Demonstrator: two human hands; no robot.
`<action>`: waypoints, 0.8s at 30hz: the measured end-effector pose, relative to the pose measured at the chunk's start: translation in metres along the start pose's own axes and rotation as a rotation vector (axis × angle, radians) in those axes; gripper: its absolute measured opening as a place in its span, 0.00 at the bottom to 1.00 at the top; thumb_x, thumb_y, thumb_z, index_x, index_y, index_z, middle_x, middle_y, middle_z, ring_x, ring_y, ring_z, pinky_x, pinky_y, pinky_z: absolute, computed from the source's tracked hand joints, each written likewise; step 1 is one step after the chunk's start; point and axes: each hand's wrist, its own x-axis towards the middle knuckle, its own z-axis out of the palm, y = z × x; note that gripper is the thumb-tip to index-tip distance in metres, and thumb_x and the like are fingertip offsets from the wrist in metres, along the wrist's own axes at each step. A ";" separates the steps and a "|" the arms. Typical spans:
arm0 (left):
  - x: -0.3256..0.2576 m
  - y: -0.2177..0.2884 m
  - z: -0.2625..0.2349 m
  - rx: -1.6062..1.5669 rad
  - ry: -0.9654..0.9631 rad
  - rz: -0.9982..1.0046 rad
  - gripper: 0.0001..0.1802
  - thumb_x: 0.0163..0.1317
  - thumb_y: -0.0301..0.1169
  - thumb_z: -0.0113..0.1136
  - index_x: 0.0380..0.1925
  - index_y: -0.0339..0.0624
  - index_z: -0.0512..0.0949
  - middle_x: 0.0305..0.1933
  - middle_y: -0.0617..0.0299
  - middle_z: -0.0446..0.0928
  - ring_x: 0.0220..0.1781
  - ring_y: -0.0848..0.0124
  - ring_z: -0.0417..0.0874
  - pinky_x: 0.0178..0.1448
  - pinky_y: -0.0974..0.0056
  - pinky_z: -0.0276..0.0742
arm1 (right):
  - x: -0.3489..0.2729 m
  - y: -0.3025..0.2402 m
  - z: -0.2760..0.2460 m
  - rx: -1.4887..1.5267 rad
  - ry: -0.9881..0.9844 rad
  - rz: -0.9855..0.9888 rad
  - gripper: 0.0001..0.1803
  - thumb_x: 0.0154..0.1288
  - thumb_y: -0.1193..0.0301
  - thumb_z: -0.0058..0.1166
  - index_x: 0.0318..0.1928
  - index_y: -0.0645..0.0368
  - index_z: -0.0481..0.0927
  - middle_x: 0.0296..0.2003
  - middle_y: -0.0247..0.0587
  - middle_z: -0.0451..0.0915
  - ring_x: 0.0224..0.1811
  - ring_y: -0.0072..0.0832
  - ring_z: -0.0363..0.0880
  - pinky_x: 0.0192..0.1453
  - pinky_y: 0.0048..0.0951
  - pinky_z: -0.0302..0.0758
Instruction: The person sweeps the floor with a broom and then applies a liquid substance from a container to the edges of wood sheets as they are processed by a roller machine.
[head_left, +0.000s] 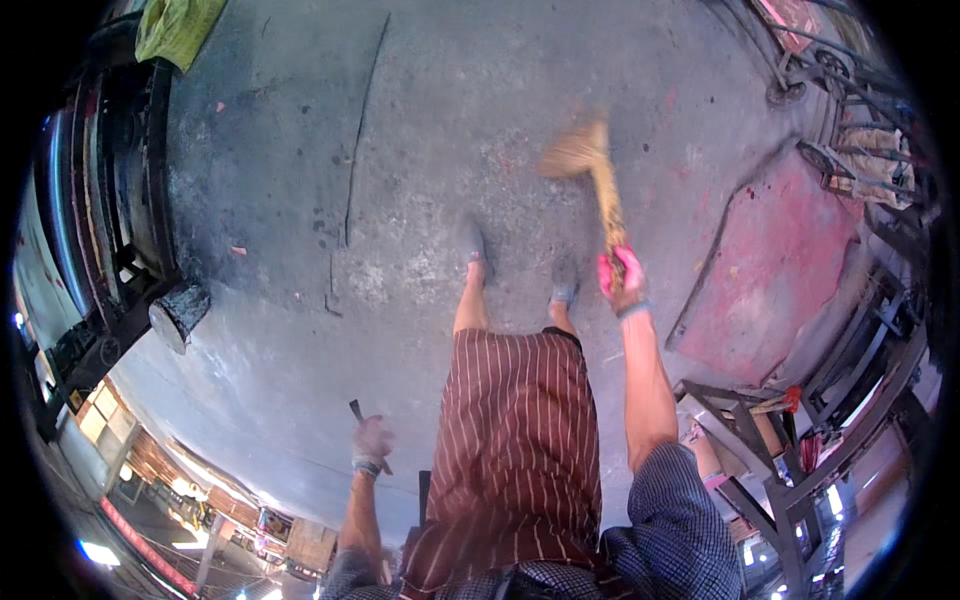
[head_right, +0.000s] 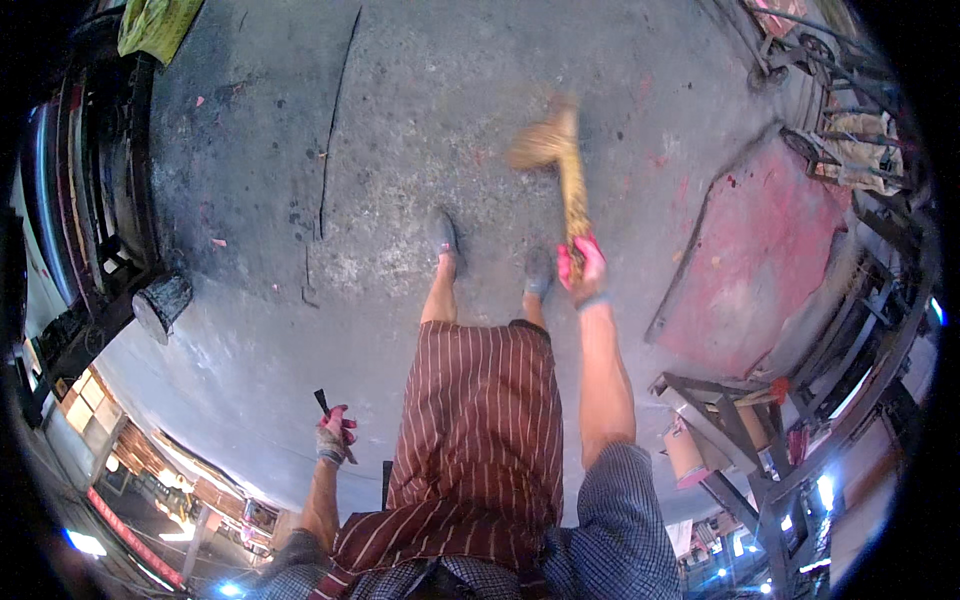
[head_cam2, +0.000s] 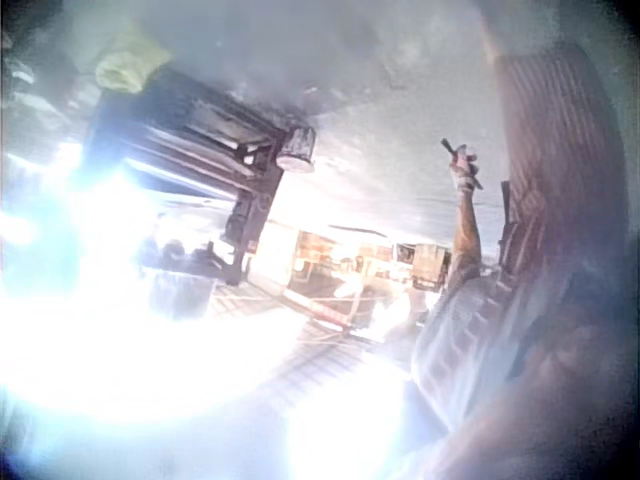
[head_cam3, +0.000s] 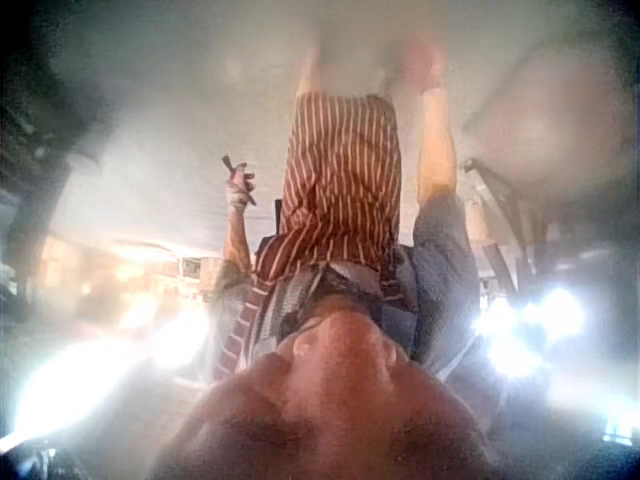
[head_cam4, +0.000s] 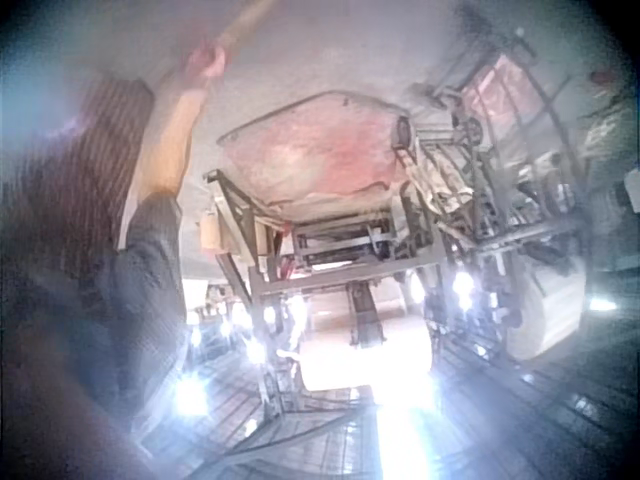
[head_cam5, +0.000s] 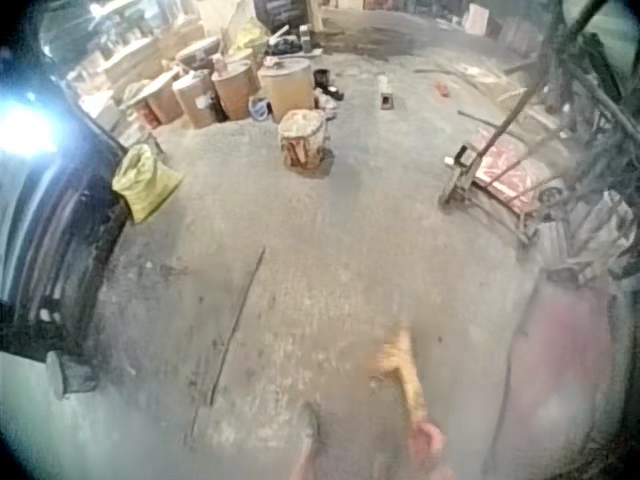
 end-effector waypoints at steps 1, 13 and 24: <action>0.007 0.002 -0.004 0.079 -0.003 0.035 0.20 0.65 0.43 0.53 0.52 0.46 0.77 0.29 0.56 0.79 0.19 0.70 0.74 0.23 0.67 0.71 | -0.016 -0.002 -0.004 0.013 0.065 -0.070 0.10 0.66 0.64 0.52 0.48 0.43 0.74 0.27 0.40 0.79 0.17 0.25 0.75 0.14 0.23 0.72; 0.015 0.121 0.022 -0.084 -0.134 0.136 0.18 0.68 0.45 0.55 0.49 0.44 0.79 0.24 0.60 0.79 0.12 0.76 0.68 0.17 0.69 0.63 | 0.011 0.096 0.093 -0.218 -0.093 0.079 0.17 0.65 0.68 0.54 0.54 0.50 0.74 0.22 0.41 0.79 0.15 0.26 0.74 0.14 0.25 0.71; 0.019 0.102 0.004 -0.204 -0.044 -0.012 0.19 0.66 0.46 0.56 0.48 0.46 0.79 0.23 0.57 0.79 0.10 0.73 0.68 0.14 0.65 0.64 | 0.013 0.091 -0.006 -0.245 0.135 -0.251 0.27 0.66 0.61 0.53 0.66 0.39 0.67 0.28 0.38 0.80 0.24 0.29 0.77 0.26 0.27 0.74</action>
